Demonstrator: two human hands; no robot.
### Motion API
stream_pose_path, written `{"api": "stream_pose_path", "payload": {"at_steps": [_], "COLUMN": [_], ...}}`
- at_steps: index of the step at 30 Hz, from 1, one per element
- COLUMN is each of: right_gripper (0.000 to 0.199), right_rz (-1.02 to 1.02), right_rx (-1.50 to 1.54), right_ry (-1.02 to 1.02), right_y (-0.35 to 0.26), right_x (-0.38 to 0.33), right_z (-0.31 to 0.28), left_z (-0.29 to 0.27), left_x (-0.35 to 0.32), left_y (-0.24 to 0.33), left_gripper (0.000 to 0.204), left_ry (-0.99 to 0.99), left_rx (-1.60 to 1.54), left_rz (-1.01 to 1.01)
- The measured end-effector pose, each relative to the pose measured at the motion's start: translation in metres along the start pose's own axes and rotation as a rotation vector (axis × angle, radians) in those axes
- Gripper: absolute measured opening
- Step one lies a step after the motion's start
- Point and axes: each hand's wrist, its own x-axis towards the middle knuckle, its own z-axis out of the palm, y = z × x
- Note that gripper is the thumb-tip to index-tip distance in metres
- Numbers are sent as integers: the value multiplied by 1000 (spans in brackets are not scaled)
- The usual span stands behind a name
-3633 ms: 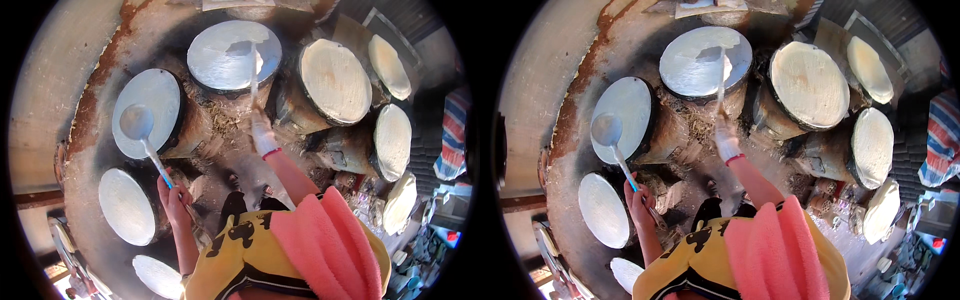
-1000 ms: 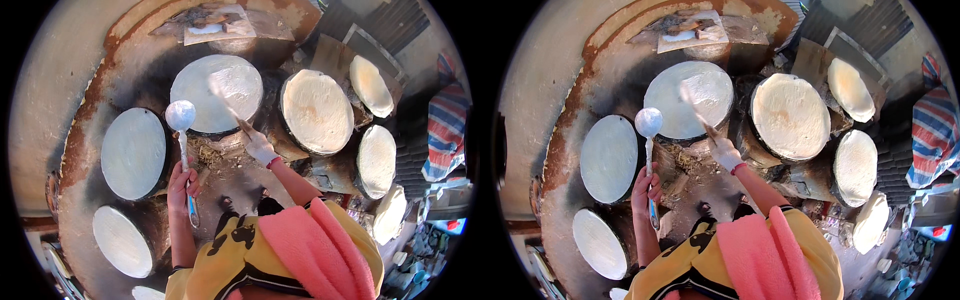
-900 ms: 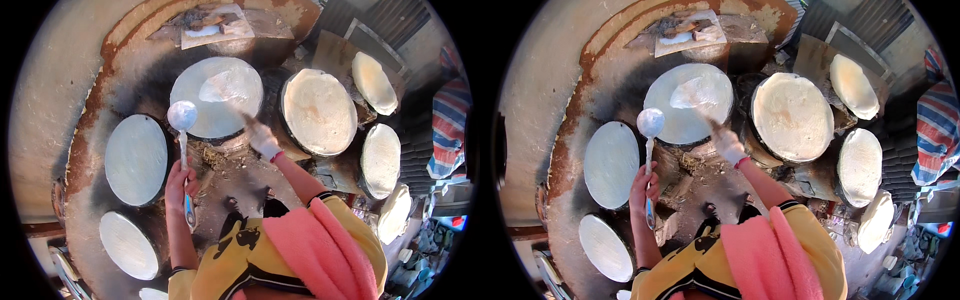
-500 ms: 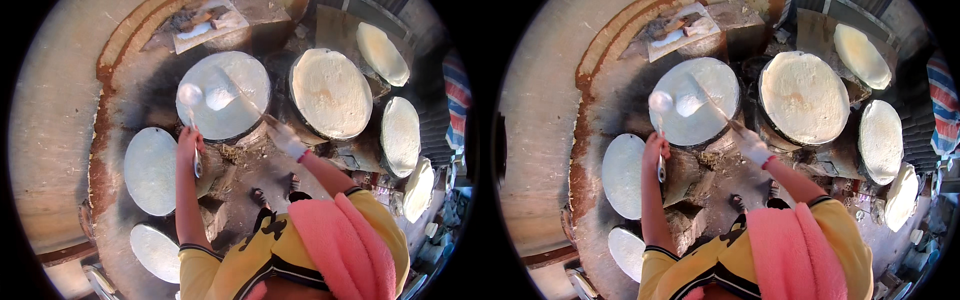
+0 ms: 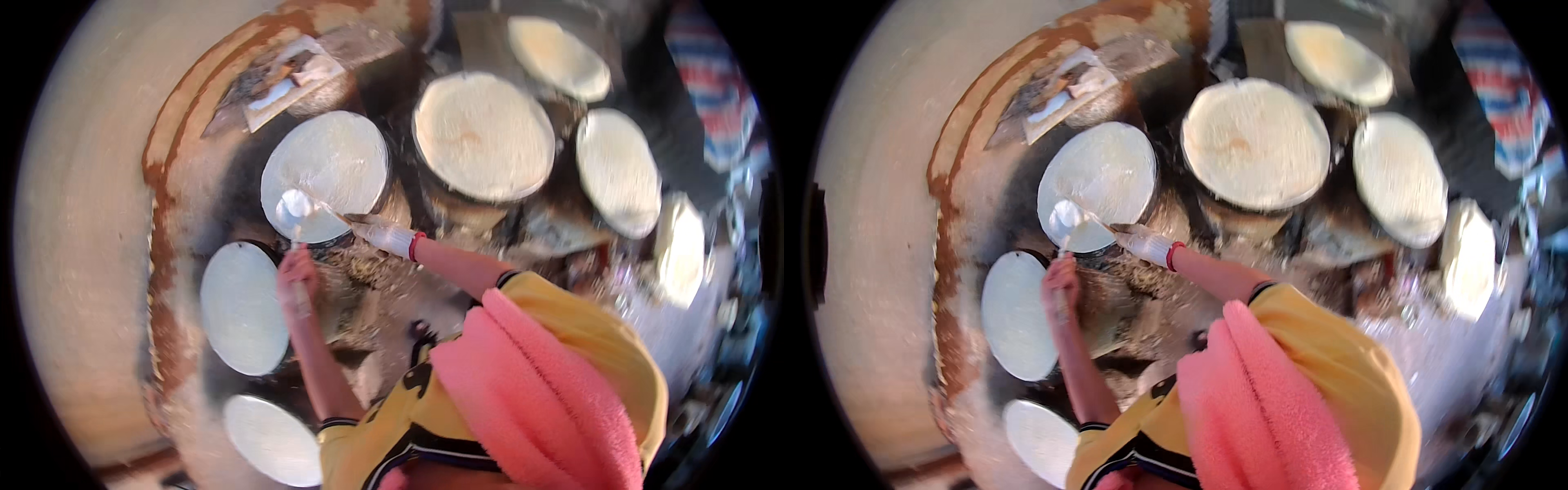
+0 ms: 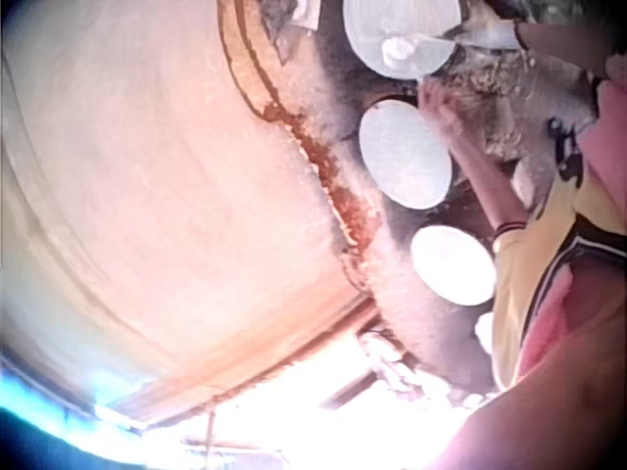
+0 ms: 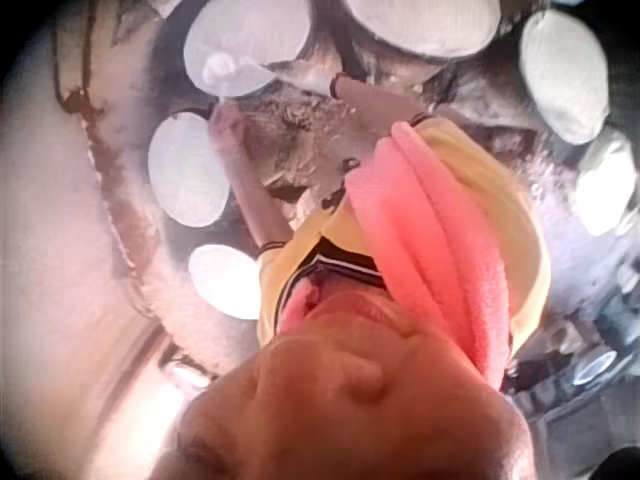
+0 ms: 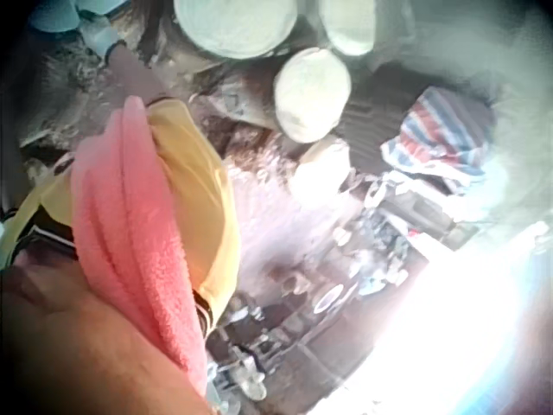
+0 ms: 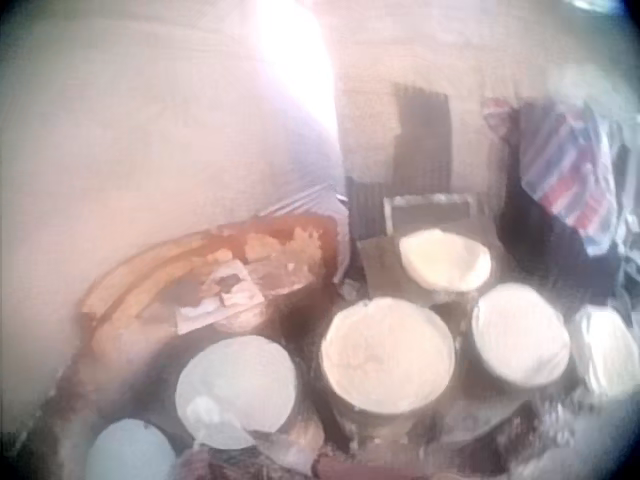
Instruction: The person pours white batter onto several circular griddles, spreads it into thin layers using a wooden tool, and flips the cooked crepes by hand and with a spreader.
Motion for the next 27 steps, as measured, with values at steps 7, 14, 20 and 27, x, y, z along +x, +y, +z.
{"api": "stream_pose_path", "payload": {"at_steps": [7,14,20,27], "right_gripper": [42,26,36,44], "right_rz": [514,900,526,639], "right_rx": [-1249,-193,-1109,-945], "right_ry": [-176,483,313,-246], "right_y": [-95,-44,-157,-227], "right_x": [31,-5,-4,-21], "right_z": [-55,-119,-86,-55], "left_z": [110,122,73,102], "left_x": [-40,-53,-47,-62], "left_y": [-32,-78,-127,-177], "left_gripper": [30,31,32,21], "left_ry": [-243,-256,-19,217], "left_rx": [-155,-182,-235,238], "left_rz": [192,347,256,306]}}
